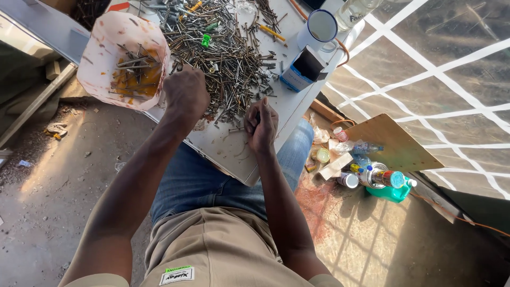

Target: Sorting through a pile of nails and screws on a table and placing selected ones into a plastic container.

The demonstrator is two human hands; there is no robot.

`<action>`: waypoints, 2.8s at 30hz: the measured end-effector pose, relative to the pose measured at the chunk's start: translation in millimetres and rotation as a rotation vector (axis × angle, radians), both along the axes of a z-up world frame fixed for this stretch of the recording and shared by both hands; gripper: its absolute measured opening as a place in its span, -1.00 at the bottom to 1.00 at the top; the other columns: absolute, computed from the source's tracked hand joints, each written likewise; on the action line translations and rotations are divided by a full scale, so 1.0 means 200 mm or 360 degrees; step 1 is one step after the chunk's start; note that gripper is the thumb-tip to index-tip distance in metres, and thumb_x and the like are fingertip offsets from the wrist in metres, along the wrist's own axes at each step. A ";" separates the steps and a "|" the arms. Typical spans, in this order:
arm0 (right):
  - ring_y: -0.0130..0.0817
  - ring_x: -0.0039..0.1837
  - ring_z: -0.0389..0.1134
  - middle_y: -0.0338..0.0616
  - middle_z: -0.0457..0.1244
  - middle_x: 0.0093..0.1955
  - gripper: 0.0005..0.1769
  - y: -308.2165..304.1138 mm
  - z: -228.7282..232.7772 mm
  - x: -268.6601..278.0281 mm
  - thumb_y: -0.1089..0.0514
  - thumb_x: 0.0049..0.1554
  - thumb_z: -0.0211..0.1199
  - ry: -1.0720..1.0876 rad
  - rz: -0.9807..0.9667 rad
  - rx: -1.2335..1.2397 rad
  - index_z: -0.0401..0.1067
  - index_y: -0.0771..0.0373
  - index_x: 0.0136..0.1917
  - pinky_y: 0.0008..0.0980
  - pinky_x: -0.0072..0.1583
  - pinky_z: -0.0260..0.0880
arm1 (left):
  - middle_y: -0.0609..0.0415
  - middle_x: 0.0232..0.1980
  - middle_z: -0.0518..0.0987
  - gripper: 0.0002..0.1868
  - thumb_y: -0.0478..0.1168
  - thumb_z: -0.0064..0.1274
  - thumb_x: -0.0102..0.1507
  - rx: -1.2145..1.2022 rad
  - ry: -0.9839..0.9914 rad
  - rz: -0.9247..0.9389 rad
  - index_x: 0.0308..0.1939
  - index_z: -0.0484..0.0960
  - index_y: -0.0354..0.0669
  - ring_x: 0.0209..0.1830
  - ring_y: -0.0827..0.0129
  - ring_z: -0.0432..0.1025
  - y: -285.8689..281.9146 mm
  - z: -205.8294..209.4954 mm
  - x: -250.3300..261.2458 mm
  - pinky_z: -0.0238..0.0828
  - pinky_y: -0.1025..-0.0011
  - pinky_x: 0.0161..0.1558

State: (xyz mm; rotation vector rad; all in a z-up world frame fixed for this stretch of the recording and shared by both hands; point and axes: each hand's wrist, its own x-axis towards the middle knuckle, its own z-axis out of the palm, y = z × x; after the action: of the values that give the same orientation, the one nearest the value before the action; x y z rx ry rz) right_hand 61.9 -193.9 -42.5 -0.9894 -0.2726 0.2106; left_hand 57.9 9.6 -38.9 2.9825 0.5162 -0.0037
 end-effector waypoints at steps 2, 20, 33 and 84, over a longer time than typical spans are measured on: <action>-0.54 -0.58 0.03 -0.32 -0.05 -0.55 -0.36 0.01 -0.01 0.01 -0.18 0.42 -0.05 -0.0002 -0.0010 0.0007 0.31 0.18 -0.39 -0.60 -0.52 0.00 | -0.11 -0.23 0.59 -0.77 -0.28 0.17 0.15 -0.0026 0.0083 -0.0016 -0.13 0.72 -0.29 -0.33 0.02 0.60 0.01 0.05 0.02 0.54 0.01 -0.30; -0.48 -0.51 0.14 -0.22 0.06 -0.47 -0.49 0.01 0.13 -0.02 -0.16 0.41 0.00 0.0224 0.0048 -0.0088 0.39 0.19 -0.22 -0.56 -0.47 0.04 | -0.01 -0.27 0.59 -0.92 -0.20 0.16 0.15 -0.1023 -0.0893 -0.0097 -0.35 0.59 -0.06 -0.14 -0.08 0.59 -0.13 0.27 -0.13 0.47 -0.01 -0.13; -0.51 -0.58 0.01 -0.28 -0.04 -0.53 -0.38 -0.18 0.14 -0.03 -0.33 0.38 -0.09 0.0542 -0.0024 0.0360 0.25 0.12 -0.32 -0.59 -0.56 -0.08 | -0.05 -0.06 0.58 -0.75 -0.20 0.30 0.33 -0.0877 -0.1008 -0.0403 0.01 0.68 -0.24 -0.42 0.02 0.53 -0.24 0.27 -0.21 0.49 -0.04 -0.37; -0.54 -0.61 -0.01 -0.27 -0.04 -0.57 -0.45 -0.15 0.07 -0.04 -0.11 0.41 -0.03 0.0165 0.0110 0.0081 0.27 0.21 -0.34 -0.61 -0.49 0.01 | 0.07 0.05 0.59 -0.69 -0.11 0.24 0.34 -0.0255 -0.0730 -0.0698 0.14 0.67 -0.04 0.24 0.09 0.41 -0.13 -0.12 0.43 0.38 0.03 0.16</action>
State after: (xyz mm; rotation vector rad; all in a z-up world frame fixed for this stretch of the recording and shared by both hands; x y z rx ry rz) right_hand 53.0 -223.7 -28.7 -0.9165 -0.2167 0.3157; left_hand 143.2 -16.9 -62.8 2.7389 -0.1806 0.5536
